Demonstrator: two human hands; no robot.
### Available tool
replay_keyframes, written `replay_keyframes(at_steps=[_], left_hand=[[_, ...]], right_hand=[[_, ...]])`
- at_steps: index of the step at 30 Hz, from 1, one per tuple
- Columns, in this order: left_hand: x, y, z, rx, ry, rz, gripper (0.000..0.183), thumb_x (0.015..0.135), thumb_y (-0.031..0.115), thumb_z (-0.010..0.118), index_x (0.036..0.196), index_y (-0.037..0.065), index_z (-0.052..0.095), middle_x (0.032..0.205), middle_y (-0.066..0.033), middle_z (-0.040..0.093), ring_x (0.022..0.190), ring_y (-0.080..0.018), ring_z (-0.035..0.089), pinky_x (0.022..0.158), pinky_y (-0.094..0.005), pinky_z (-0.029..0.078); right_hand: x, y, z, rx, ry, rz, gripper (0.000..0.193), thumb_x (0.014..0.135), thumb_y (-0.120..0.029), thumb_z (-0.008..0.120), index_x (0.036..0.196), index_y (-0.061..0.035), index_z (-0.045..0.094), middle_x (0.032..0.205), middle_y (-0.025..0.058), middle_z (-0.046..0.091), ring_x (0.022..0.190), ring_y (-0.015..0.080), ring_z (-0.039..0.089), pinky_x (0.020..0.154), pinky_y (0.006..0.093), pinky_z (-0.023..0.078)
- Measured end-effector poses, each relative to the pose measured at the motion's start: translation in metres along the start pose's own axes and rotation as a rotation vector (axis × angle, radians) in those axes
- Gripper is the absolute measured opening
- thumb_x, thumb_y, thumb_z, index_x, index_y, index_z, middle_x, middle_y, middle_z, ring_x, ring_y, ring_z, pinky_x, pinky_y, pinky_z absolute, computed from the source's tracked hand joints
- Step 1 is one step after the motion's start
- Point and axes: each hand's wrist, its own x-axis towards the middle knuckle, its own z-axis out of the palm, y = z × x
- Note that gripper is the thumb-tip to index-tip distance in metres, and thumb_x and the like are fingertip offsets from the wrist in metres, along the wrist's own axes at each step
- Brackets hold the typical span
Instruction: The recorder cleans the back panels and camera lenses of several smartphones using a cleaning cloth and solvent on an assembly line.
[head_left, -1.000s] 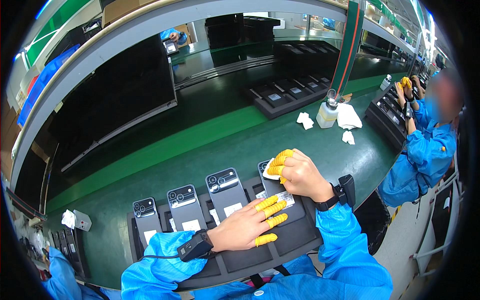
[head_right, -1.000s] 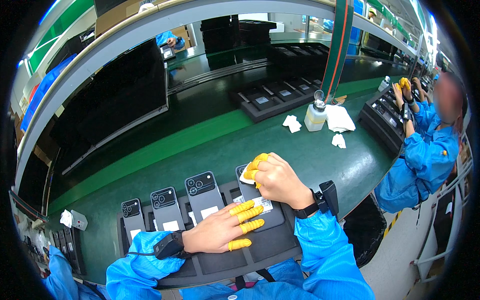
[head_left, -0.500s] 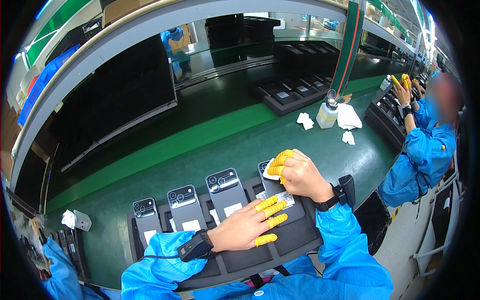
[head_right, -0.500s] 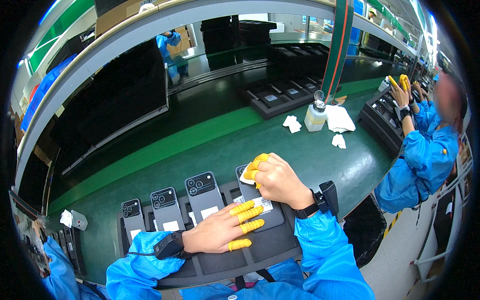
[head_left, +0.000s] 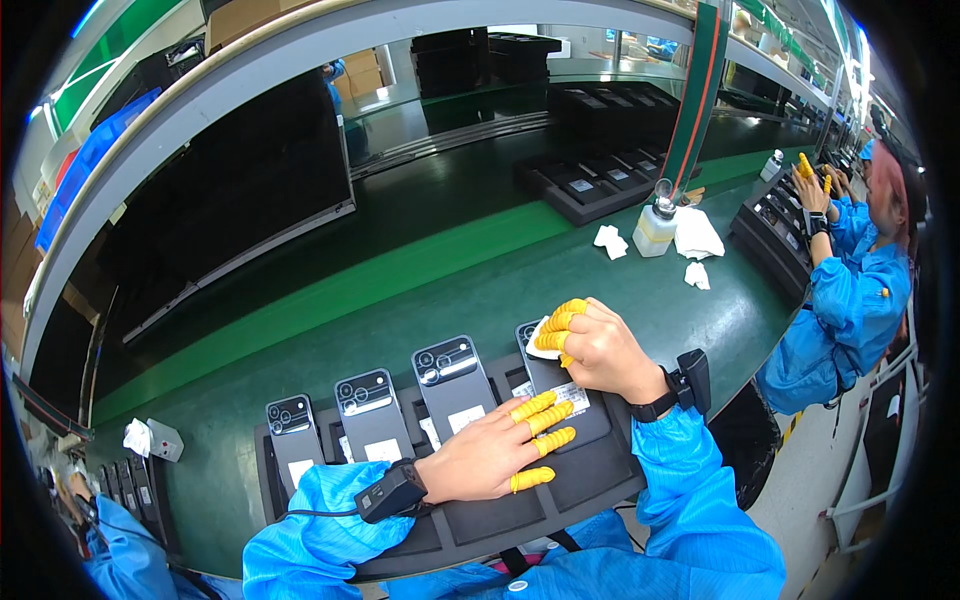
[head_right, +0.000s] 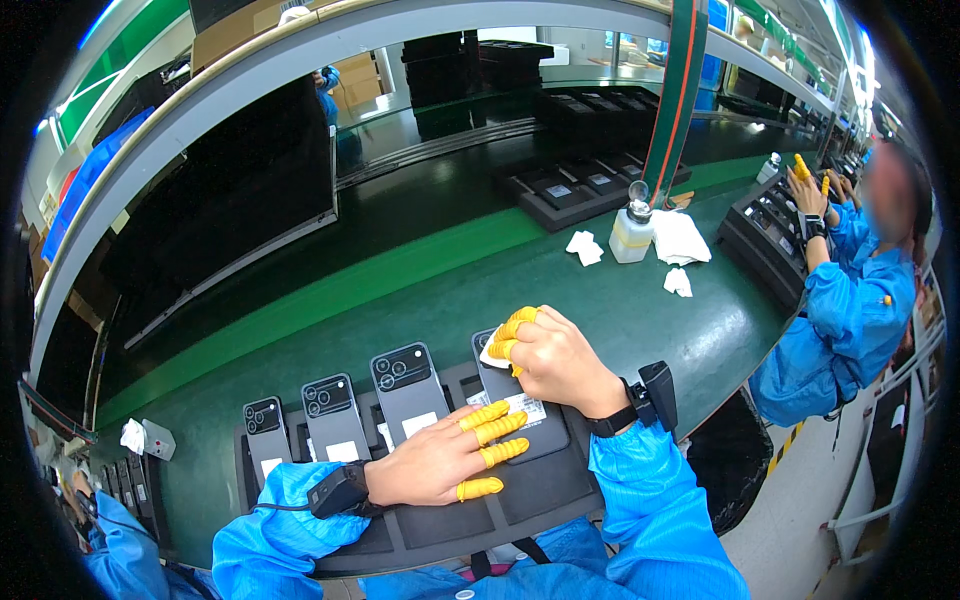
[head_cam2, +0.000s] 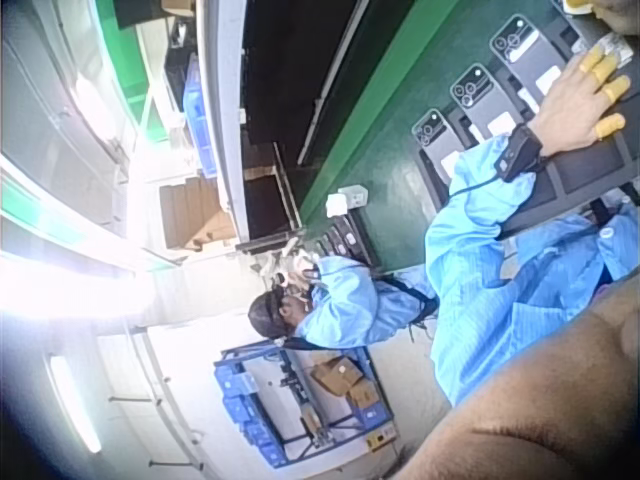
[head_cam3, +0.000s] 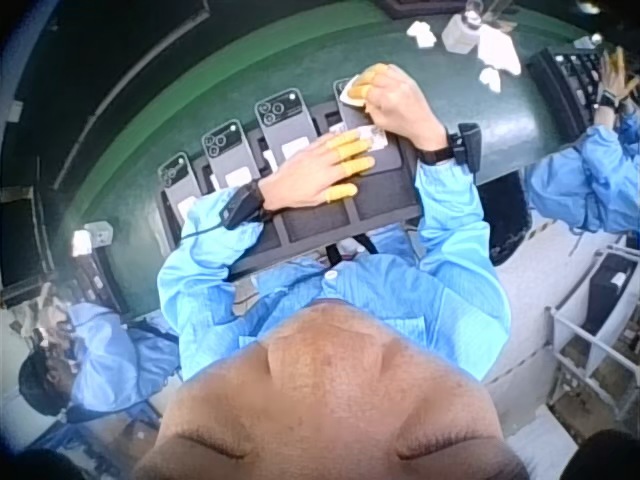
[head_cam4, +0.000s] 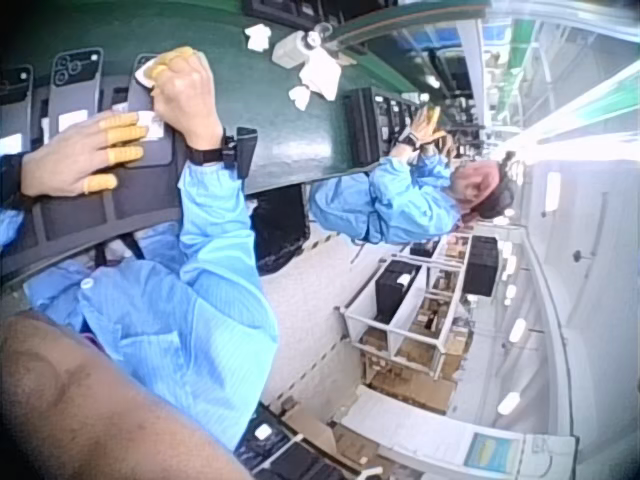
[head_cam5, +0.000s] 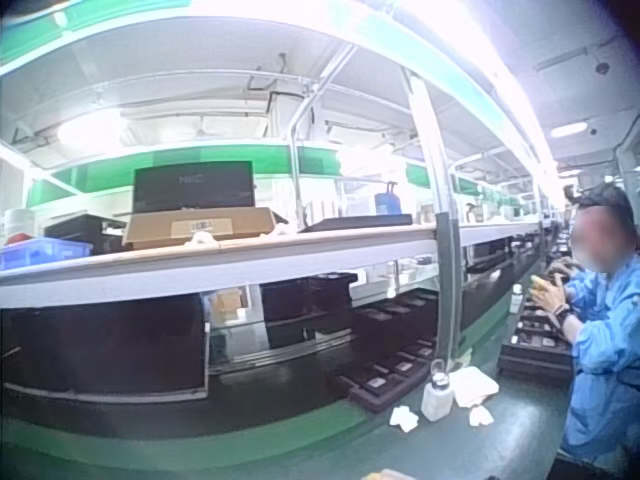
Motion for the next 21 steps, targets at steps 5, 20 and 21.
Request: replay_keyframes(at_steps=[5,20,21], left_hand=[[0.0004,0.0008,-0.0014,-0.005,0.008,0.004,0.056,0.101,0.043,0.051,0.145,0.009,0.048,0.151,-0.0211,0.042,0.144,-0.0369,0.035,0.121,-0.0506,0.025],[0.0004,0.0006,-0.001,0.003,0.007,0.001,0.056,0.101,0.043,0.052,0.145,0.01,0.048,0.151,-0.0204,0.042,0.144,-0.036,0.035,0.121,-0.0504,0.024],[0.0005,0.0005,-0.0009,0.001,0.008,0.002,0.056,0.101,0.043,0.052,0.145,0.01,0.048,0.151,-0.0203,0.042,0.144,-0.036,0.035,0.121,-0.0504,0.024]], right_hand=[[0.001,-0.0011,-0.0006,0.015,0.019,-0.003,0.012,0.062,0.0,0.069,0.074,-0.0016,0.07,0.078,0.0081,0.063,0.079,0.0277,0.061,0.081,0.0378,0.051],[-0.0001,-0.0007,-0.0007,0.012,-0.012,0.012,0.011,0.061,0.001,0.069,0.071,-0.0011,0.068,0.078,0.009,0.063,0.08,0.0278,0.061,0.082,0.0381,0.051],[0.0001,-0.0007,-0.0009,0.005,-0.013,0.009,0.01,0.061,0.001,0.069,0.071,-0.001,0.067,0.077,0.0091,0.063,0.08,0.0278,0.061,0.082,0.0381,0.051]])
